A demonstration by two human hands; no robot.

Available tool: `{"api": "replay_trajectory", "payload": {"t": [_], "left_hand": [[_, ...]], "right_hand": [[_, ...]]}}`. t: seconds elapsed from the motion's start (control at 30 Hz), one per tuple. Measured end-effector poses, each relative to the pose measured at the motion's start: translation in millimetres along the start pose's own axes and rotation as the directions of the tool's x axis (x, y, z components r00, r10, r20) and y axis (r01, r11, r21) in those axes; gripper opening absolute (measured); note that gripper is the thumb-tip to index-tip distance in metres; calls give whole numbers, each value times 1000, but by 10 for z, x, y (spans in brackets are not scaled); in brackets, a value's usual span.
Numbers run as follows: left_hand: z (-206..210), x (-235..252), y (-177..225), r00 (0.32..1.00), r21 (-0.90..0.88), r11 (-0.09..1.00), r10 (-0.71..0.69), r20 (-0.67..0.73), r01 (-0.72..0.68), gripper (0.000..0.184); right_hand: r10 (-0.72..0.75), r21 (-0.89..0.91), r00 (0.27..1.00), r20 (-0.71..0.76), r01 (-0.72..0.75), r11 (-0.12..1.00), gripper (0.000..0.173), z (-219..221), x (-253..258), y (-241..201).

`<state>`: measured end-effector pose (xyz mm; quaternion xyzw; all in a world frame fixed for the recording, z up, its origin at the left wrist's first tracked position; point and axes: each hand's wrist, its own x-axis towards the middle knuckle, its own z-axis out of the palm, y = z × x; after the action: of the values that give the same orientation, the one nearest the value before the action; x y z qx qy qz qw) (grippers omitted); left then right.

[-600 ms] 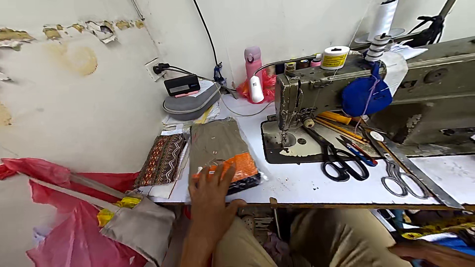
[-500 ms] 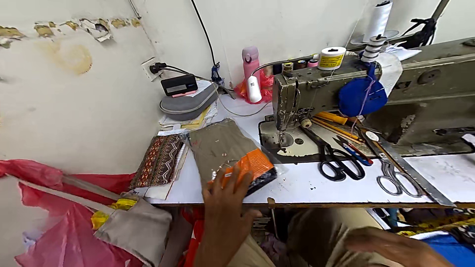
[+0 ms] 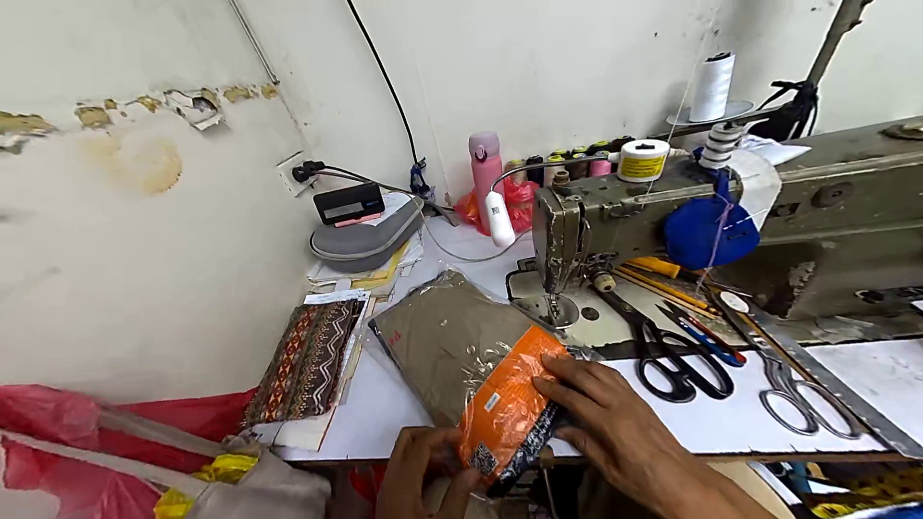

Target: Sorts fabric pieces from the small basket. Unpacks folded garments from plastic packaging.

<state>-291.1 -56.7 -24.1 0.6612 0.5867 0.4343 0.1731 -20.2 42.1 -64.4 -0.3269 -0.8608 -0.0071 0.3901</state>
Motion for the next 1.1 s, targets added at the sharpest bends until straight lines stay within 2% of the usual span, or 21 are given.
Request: {"api": "replay_trajectory", "payload": {"t": [0.13,0.17,0.23,0.3,0.37,0.4,0.47,0.5,0.57,0.67,0.7,0.77,0.83,0.9,0.93,0.97,1.03,1.1], "left_hand": [[-1,2,-75,999,-118,992,39,30,-35,24],[-11,8,-87,998,-158,986,58,24,-53,27],[-76,16,-97,996,-181,980,85,37,-77,46],[-155,-21,-88,986,-144,985,112,121,-94,63],[-146,-107,-91,978,-94,990,123,169,-108,62],[-88,-148,-103,981,-69,990,134,139,-126,50],[95,-222,-160,983,-7,983,185,-5,-185,13],[166,-233,-187,972,2,976,219,-87,-220,3],[193,-157,-202,932,0,948,312,-183,-317,10],[154,11,46,847,-42,884,432,-309,-466,11],[147,60,161,822,-58,864,453,-344,-500,9],[126,144,343,778,-78,839,460,-427,-538,4],[42,180,400,742,-53,853,419,-523,-519,20],[-64,178,271,661,69,879,405,-632,-473,36],[-102,176,167,619,122,888,401,-676,-443,41],[-130,175,62,601,156,901,391,-697,-404,46],[-174,179,-69,652,174,930,352,-671,-323,57],[-202,238,-109,730,120,959,275,-626,-258,68]], "right_hand": [[8,63,1000,-7,-8,998,40,13,-55,43],[13,74,1000,-4,-13,997,40,9,-61,44],[15,70,1000,-4,-15,997,41,7,-61,36],[24,56,1000,-7,-24,998,41,3,-73,12],[39,59,999,-3,-38,998,41,-3,-86,-18],[43,53,999,-4,-43,998,42,-9,-81,-27],[35,1,999,-14,-35,999,43,-10,-66,-72],[20,-34,1000,-19,-20,999,45,-6,-50,-111],[-23,-72,1000,-18,22,997,50,-3,44,-198],[-102,-36,994,38,103,994,57,-7,296,-372],[-119,-8,993,12,120,993,50,10,392,-419],[-121,98,983,-139,135,986,35,51,590,-471],[-15,267,966,-257,86,960,28,40,741,-529],[257,528,931,-259,-86,845,23,-69,832,-644],[439,681,877,-194,-201,704,21,-143,871,-712],[596,811,798,-93,-286,510,16,-211,920,-770],[728,943,675,120,-307,130,14,-260,974,-832],[736,953,627,254,-293,-80,20,-142,924,-868]]}}
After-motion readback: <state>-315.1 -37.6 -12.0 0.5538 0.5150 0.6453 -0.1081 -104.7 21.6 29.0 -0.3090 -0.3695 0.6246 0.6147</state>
